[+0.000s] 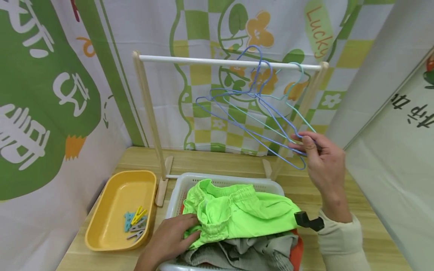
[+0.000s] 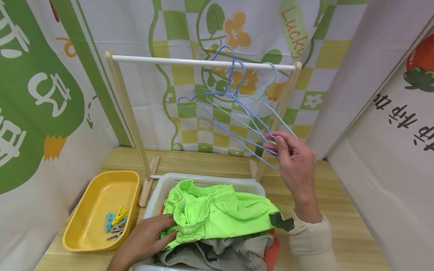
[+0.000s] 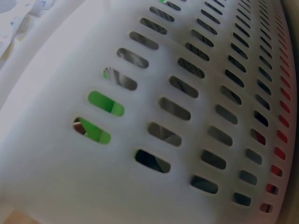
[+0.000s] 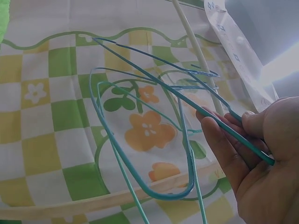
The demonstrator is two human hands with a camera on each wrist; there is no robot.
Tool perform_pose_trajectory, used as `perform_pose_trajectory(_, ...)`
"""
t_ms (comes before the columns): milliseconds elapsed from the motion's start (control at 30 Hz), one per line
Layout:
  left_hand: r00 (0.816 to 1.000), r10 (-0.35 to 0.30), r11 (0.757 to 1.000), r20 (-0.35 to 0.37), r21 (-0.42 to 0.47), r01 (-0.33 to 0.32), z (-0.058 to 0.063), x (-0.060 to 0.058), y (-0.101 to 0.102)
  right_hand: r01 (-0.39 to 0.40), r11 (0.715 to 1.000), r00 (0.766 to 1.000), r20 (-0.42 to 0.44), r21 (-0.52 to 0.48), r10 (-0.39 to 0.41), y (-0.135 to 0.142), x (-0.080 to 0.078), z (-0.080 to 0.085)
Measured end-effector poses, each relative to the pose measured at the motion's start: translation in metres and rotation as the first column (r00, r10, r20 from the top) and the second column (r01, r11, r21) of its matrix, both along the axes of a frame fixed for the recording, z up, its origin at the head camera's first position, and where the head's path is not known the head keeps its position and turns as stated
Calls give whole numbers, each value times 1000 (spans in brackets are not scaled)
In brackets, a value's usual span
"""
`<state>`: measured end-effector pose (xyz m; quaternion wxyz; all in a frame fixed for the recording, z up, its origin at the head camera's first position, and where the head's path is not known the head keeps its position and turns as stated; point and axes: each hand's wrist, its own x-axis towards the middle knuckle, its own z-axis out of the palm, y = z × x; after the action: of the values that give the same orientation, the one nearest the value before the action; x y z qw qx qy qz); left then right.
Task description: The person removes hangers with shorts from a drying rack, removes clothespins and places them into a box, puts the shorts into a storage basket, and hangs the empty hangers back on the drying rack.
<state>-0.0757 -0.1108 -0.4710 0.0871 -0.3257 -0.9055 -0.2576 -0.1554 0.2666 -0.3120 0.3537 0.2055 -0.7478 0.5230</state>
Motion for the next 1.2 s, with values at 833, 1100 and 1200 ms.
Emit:
perform_pose_trajectory(833,983,185,857,-20,492,-152,-8,-2,-20,-29,975,973,228,219,-22,18,44,-20)
perform_pose_trajectory(1100,982,48,801,180,581,-146,-25,-4,-38,-44,909,945,311,415,-96,49,85,-48)
perform_pose_trajectory(1200,978,-33,766,205,634,-107,-30,-5,-43,-117,871,905,412,476,-103,58,97,-65)
